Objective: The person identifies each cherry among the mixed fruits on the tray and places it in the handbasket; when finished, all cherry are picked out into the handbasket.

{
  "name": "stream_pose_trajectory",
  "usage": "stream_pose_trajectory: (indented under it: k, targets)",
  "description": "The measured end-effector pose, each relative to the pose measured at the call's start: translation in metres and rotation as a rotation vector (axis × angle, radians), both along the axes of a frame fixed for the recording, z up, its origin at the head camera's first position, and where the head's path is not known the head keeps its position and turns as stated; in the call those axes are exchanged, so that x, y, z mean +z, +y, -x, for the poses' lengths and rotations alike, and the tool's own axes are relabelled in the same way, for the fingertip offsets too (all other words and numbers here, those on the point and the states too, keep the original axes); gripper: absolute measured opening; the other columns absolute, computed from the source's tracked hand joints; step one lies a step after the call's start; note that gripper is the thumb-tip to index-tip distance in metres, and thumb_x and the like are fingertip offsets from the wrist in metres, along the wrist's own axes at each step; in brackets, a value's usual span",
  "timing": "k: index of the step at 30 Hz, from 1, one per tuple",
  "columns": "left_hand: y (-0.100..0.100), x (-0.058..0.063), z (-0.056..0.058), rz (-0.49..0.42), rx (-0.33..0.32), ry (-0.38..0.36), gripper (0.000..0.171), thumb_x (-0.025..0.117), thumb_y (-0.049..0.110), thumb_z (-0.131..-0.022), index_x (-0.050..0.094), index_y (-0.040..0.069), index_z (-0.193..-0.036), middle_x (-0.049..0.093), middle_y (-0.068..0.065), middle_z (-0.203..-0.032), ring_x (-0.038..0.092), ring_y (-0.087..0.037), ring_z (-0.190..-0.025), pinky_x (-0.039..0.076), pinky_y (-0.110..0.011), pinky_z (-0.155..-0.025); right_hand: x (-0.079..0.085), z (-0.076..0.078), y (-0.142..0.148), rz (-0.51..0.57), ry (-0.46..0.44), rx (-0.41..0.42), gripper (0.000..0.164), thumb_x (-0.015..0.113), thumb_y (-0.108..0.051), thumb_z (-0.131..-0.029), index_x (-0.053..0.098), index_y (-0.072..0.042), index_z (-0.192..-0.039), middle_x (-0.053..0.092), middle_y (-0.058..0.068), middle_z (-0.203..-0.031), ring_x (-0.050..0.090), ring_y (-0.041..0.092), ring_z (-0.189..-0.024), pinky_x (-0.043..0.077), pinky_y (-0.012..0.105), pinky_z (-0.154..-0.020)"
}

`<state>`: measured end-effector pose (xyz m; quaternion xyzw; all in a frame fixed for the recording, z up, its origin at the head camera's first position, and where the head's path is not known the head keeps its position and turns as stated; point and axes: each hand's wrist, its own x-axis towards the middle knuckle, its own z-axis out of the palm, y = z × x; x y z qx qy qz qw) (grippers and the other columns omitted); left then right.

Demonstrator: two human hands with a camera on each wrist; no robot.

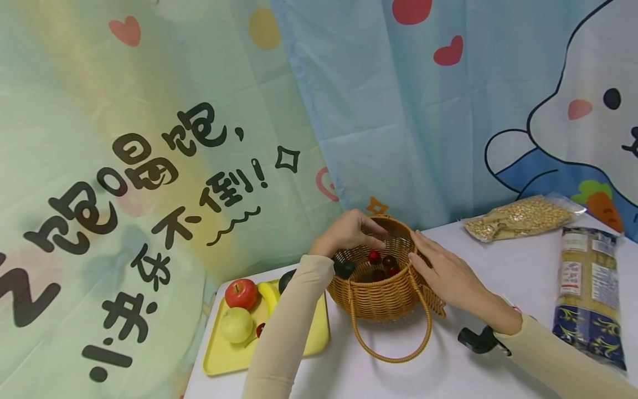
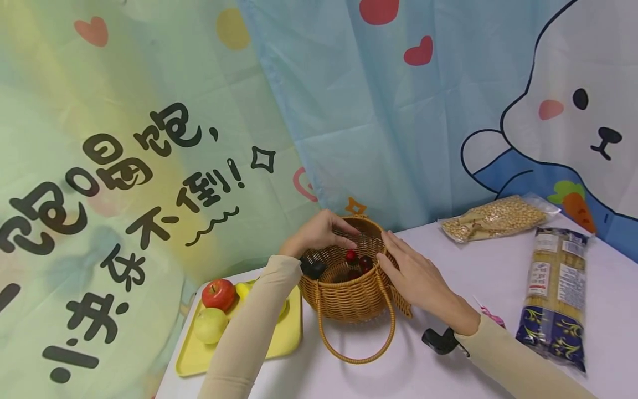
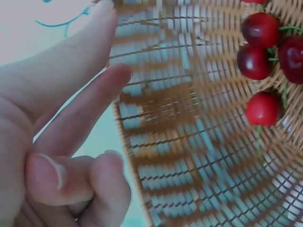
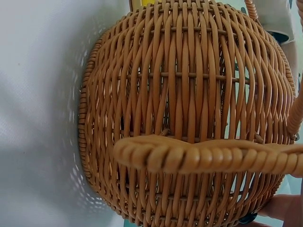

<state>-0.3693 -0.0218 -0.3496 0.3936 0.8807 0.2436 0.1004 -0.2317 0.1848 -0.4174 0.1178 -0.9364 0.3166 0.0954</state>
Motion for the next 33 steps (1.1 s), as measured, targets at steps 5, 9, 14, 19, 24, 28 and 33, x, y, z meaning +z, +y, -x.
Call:
stream_pose_trajectory:
  k: [5, 9, 14, 19, 24, 28, 33]
  targets:
    - [-0.017, 0.016, -0.006, -0.091, 0.029, -0.001, 0.033, 0.075, 0.035, -0.078, 0.073, 0.023, -0.108, 0.072, 0.003, -0.110, 0.066, -0.011, -0.104, 0.053, -0.023, -0.083, -0.001, 0.000, 0.000, -0.002, -0.004, -0.005, 0.065, 0.027, -0.051, -0.101, 0.013, -0.016, -0.153, 0.017, 0.015, -0.158, 0.027, 0.044, -0.139, 0.028, 0.064, -0.104]
    - [-0.031, 0.023, -0.009, -0.159, 0.060, 0.002, 0.035, 0.075, 0.036, -0.079, 0.072, 0.022, -0.110, 0.071, 0.001, -0.113, 0.064, -0.014, -0.108, 0.052, -0.025, -0.084, -0.002, 0.000, -0.001, 0.000, 0.006, -0.005, 0.065, 0.027, -0.051, -0.101, 0.013, -0.015, -0.153, 0.018, 0.016, -0.158, 0.028, 0.045, -0.138, 0.028, 0.065, -0.103]
    - [-0.047, 0.028, -0.016, -0.235, 0.078, 0.017, 0.037, 0.075, 0.038, -0.080, 0.071, 0.023, -0.114, 0.070, 0.003, -0.114, 0.054, -0.007, -0.063, 0.041, -0.024, -0.058, -0.002, 0.000, -0.002, 0.004, 0.011, 0.001, 0.064, 0.028, -0.050, -0.101, 0.013, -0.016, -0.153, 0.018, 0.016, -0.158, 0.028, 0.045, -0.138, 0.028, 0.065, -0.103]
    - [-0.063, 0.033, -0.029, -0.281, 0.115, 0.052, 0.034, 0.074, 0.038, -0.080, 0.069, 0.032, -0.114, 0.070, 0.009, -0.114, 0.012, -0.021, -0.044, 0.022, -0.029, -0.042, 0.000, 0.000, -0.002, 0.001, 0.002, -0.006, 0.065, 0.027, -0.052, -0.101, 0.013, -0.017, -0.153, 0.017, 0.015, -0.158, 0.028, 0.045, -0.139, 0.028, 0.065, -0.104]
    - [-0.078, 0.036, -0.043, -0.289, 0.181, 0.124, 0.034, 0.075, 0.039, -0.079, 0.069, 0.036, -0.112, 0.070, 0.012, -0.110, 0.015, -0.016, -0.039, 0.021, -0.028, -0.038, 0.000, 0.001, -0.002, -0.003, 0.013, -0.003, 0.065, 0.026, -0.052, -0.101, 0.014, -0.015, -0.153, 0.018, 0.016, -0.157, 0.028, 0.045, -0.138, 0.028, 0.065, -0.103]
    - [-0.092, 0.034, -0.055, -0.326, 0.238, 0.149, 0.033, 0.076, 0.032, -0.080, 0.070, 0.029, -0.112, 0.073, 0.004, -0.100, 0.016, -0.004, -0.034, 0.021, -0.026, -0.038, -0.001, 0.001, -0.002, -0.002, 0.025, 0.002, 0.064, 0.027, -0.050, -0.101, 0.016, -0.014, -0.153, 0.019, 0.016, -0.157, 0.029, 0.044, -0.138, 0.029, 0.064, -0.103]
    - [-0.113, 0.026, -0.072, -0.386, 0.301, 0.228, 0.029, 0.074, 0.029, -0.082, 0.071, 0.025, -0.111, 0.073, -0.001, -0.083, 0.020, 0.003, -0.032, 0.023, -0.026, -0.035, -0.001, 0.001, -0.002, 0.001, 0.023, 0.000, 0.063, 0.027, -0.050, -0.101, 0.015, -0.015, -0.153, 0.019, 0.016, -0.158, 0.029, 0.044, -0.138, 0.029, 0.064, -0.103]
